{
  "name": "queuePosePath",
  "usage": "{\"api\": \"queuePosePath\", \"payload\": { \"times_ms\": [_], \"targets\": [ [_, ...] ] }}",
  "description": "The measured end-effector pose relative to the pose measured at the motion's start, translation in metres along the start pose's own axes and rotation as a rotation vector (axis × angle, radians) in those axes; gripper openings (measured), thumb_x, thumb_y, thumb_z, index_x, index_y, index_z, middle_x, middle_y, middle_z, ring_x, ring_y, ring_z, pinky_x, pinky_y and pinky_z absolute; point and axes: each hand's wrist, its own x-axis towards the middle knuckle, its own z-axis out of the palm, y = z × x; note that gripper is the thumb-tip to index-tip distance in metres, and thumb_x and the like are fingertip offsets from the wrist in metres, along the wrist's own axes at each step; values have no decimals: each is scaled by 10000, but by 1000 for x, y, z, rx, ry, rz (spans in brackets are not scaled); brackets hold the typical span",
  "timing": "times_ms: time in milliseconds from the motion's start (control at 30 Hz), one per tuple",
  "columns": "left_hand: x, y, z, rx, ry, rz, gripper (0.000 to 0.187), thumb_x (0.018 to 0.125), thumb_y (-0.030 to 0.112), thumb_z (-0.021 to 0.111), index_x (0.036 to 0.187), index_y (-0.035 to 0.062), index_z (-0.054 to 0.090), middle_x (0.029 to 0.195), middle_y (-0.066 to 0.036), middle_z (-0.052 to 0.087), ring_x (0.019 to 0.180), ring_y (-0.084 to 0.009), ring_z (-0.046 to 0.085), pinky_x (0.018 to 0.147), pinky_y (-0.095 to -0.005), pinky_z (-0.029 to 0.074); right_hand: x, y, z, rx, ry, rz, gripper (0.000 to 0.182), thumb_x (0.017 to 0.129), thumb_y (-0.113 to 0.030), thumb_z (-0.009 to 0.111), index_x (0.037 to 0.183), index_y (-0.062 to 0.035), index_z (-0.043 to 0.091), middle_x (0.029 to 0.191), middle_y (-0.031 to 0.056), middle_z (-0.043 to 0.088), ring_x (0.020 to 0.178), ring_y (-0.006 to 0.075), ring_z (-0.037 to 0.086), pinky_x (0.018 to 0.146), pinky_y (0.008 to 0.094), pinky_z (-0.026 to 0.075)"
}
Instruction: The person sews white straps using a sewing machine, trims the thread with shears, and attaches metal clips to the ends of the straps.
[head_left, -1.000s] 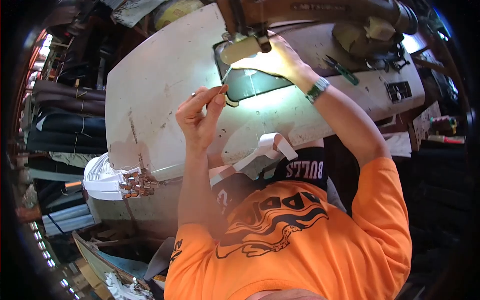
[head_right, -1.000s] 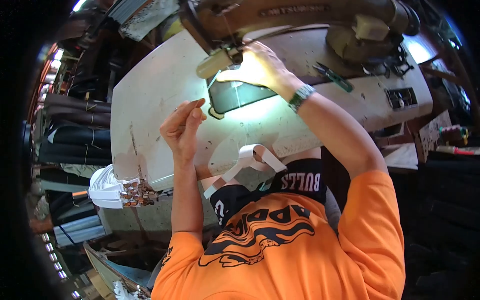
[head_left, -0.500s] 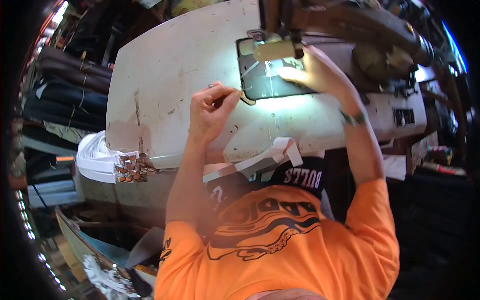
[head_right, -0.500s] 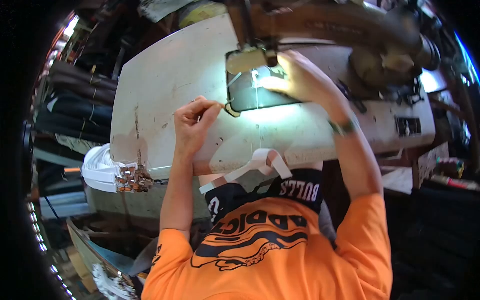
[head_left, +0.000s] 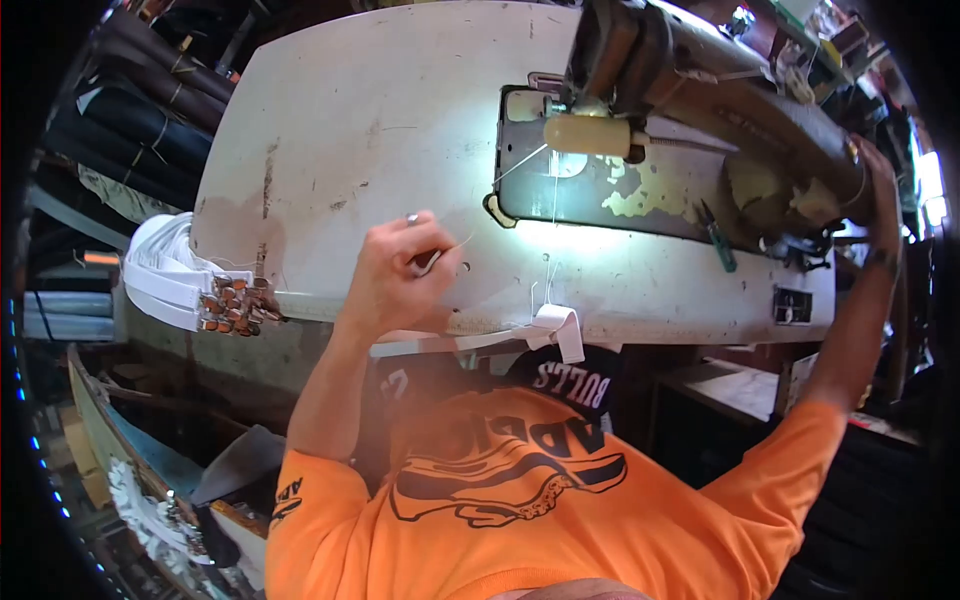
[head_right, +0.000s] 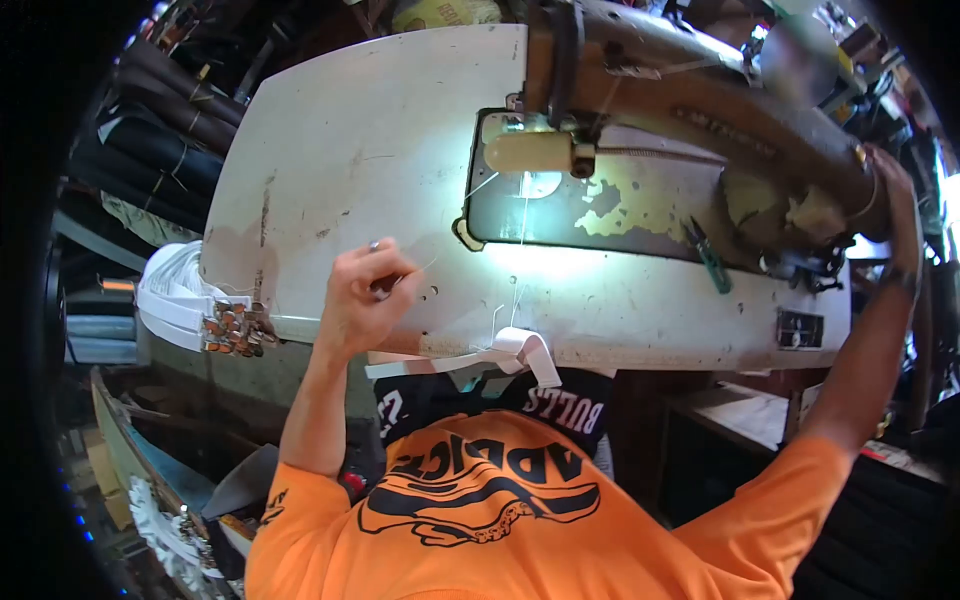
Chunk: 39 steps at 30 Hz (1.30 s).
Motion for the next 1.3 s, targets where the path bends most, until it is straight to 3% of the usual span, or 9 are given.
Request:
{"api": "queuePosePath", "payload": {
  "times_ms": [100,233,333,433,533,667,900,1033,1300],
  "targets": [
    [-26,7,-8,73,10,-17,56,851,-50,670,801,-26,664,681,-13,495,584,-69,444,526,-263,339,10,18,-10,188,-297,61,338,1041,-199,537,1254,7,701,1251,110,717,1174,193,653,1091,306,446],
    [-43,6,-15,40,69,-72,74,834,-77,677,775,-33,666,682,-19,516,574,-82,451,525,-262,340,-37,-16,13,212,53,87,374,1079,-206,465,1310,7,668,1385,130,657,1265,218,616,1141,345,421],
    [-52,7,-18,40,77,-101,78,834,-68,679,771,-26,660,682,-21,522,591,-85,457,533,-273,335,-86,-31,88,510,624,-320,430,1124,-255,401,1343,14,655,1395,120,656,1306,218,598,1154,349,418],
    [-63,4,-37,121,92,-118,84,834,-54,680,762,-21,651,670,-23,513,617,-93,459,552,-284,329,-78,-39,77,652,517,-105,471,1131,-288,374,1382,22,626,1437,133,628,1326,224,576,1190,353,373],
    [-76,-15,-64,162,203,-177,74,800,-60,704,753,-19,665,653,-19,500,627,-98,459,565,-281,323,-78,-50,62,156,507,-49,391,1120,-261,430,1295,-47,707,1324,86,708,1235,190,635,1121,332,435],
    [-56,-10,-65,167,107,-168,69,837,-15,703,777,-27,672,657,-16,506,621,-91,457,561,-278,325,-77,-32,83,546,650,-246,359,1128,-205,439,1251,4,703,1309,137,708,1234,205,639,1105,337,451],
    [2,-26,-68,383,44,-111,83,871,64,711,840,-12,721,695,-87,627,593,-184,557,578,-341,428,-139,-123,112,27,969,-331,275,1082,-115,555,1296,11,671,1298,112,711,1217,189,646,1093,339,466],
    [38,-10,-64,549,-76,-73,136,881,150,706,875,27,765,771,-133,693,706,-307,655,678,-409,505,-209,-199,157,33,820,-512,259,1030,-28,577,1261,48,667,1220,161,720,1150,245,665,1035,385,494],
    [102,5,-5,603,-322,131,149,849,194,718,878,78,806,803,-160,723,768,-360,685,732,-444,541,-229,-260,218,115,-27,-524,127,917,-53,714,1025,3,750,997,127,761,908,270,723,813,370,564]
  ]
}}
